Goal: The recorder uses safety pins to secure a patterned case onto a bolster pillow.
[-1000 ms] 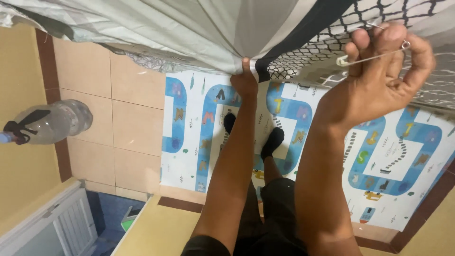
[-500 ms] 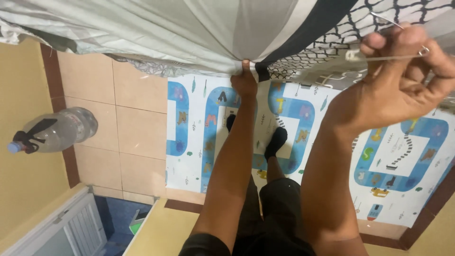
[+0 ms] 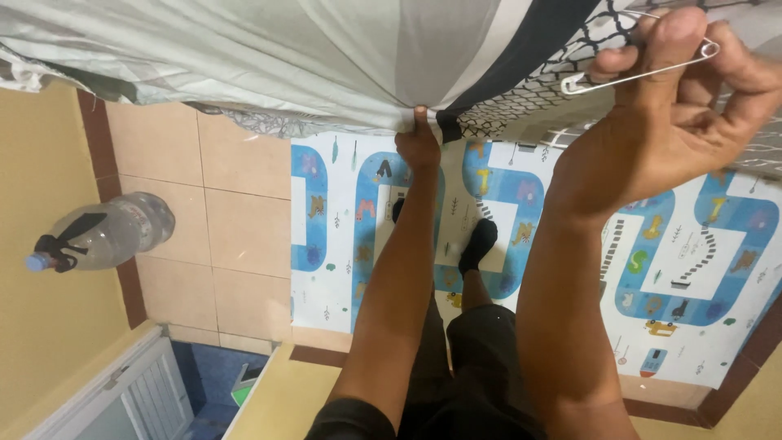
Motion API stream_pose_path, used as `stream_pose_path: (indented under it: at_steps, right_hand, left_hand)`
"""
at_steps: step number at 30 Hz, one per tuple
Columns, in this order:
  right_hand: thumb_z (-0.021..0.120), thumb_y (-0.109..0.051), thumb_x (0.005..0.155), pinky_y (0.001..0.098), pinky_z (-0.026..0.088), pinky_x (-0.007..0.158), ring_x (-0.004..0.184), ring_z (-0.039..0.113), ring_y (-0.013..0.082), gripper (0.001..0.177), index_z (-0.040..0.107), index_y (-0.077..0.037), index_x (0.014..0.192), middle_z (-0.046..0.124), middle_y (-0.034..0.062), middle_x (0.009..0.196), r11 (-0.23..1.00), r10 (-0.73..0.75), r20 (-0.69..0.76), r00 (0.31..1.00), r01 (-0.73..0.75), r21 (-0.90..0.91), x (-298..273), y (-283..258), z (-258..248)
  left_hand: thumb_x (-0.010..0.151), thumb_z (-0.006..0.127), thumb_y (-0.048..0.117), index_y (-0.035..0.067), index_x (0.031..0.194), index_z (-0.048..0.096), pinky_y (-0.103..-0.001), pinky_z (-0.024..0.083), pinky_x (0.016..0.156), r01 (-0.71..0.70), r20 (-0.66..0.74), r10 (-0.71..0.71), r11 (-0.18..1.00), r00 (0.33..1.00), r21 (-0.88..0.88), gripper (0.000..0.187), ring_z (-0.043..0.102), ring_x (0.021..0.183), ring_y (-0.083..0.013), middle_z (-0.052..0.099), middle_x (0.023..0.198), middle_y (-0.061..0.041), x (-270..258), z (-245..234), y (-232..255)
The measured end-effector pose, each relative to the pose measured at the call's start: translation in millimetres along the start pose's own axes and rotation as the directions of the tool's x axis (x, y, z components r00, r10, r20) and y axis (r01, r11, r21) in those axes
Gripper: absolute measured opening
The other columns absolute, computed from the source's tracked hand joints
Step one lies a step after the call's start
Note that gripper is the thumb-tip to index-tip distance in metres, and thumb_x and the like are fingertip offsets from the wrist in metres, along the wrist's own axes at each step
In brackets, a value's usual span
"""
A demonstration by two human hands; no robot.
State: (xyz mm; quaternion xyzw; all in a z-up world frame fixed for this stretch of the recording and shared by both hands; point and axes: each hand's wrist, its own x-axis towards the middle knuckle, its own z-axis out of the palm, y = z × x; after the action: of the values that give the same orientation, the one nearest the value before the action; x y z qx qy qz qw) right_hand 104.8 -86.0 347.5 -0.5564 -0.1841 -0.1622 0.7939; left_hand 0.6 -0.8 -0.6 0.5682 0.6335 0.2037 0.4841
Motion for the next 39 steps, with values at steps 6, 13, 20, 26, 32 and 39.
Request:
stream_pose_path:
  at_steps: [6,13,20,26,32,39]
  right_hand:
    - [0.068,0.002,0.121,0.0336,0.058,0.061,0.087,0.071,0.0224,0.016,0.054,-0.003,0.116,0.070,0.0225,0.104,0.997,0.081,0.040,0.996,-0.082,0.016,-2,11,-13]
    - [0.068,-0.004,0.115,0.0306,0.057,0.060,0.072,0.070,0.0211,0.023,0.050,-0.013,0.125,0.072,0.0190,0.096,0.986,0.129,-0.024,0.991,-0.126,0.109,-5,-4,6]
    - [0.072,-0.004,0.118,0.0337,0.057,0.062,0.073,0.070,0.0259,0.022,0.052,-0.007,0.126,0.072,0.0227,0.099,0.999,0.048,-0.130,0.990,-0.050,-0.014,-14,9,10]
    - [0.072,-0.007,0.117,0.0327,0.056,0.062,0.073,0.069,0.0254,0.027,0.049,-0.007,0.131,0.074,0.0238,0.100,0.999,0.031,-0.108,0.994,-0.032,-0.008,-12,7,14]
    - [0.071,-0.006,0.118,0.0358,0.058,0.063,0.074,0.070,0.0273,0.025,0.048,-0.007,0.128,0.073,0.0247,0.099,0.998,0.036,-0.117,0.993,-0.030,0.049,-11,13,9]
    - [0.069,-0.006,0.118,0.0352,0.058,0.060,0.075,0.070,0.0276,0.021,0.048,-0.004,0.122,0.071,0.0278,0.097,0.978,0.120,-0.067,0.991,-0.107,0.179,-7,6,2]
  left_hand:
    - [0.092,0.067,0.054,-0.008,0.099,0.074,-0.046,0.055,0.075,-0.054,-0.013,0.053,0.992,0.999,-0.110,0.063,0.073,0.080,-0.0363,0.076,0.089,-0.022,-8,-5,11]
    - [0.093,0.068,0.052,-0.010,0.087,0.073,-0.046,0.054,0.066,0.054,0.035,-0.049,0.988,0.998,-0.143,0.062,0.067,0.069,-0.0316,0.073,0.075,-0.020,-6,-4,6]
    - [0.090,0.067,0.063,-0.009,0.073,0.068,-0.047,0.053,0.063,0.088,0.037,-0.090,0.994,0.995,0.063,0.074,0.065,0.061,-0.0341,0.069,0.066,-0.020,3,-3,-4]
    - [0.092,0.066,0.056,-0.008,0.094,0.064,-0.046,0.052,0.071,-0.021,0.015,0.018,0.964,1.000,0.266,0.064,0.062,0.081,-0.0384,0.065,0.091,-0.025,13,-8,-36]
    - [0.085,0.077,0.008,0.007,0.142,0.037,-0.036,0.054,0.091,-0.196,-0.229,0.113,0.905,0.967,-0.377,0.070,0.055,0.112,-0.0237,0.045,0.130,-0.014,-88,-132,190]
    - [0.088,0.087,0.029,0.010,0.120,0.059,-0.030,0.052,0.092,-0.864,0.001,0.901,0.417,0.434,-0.283,0.047,0.065,0.106,-0.0165,0.067,0.116,0.001,-136,-133,315]
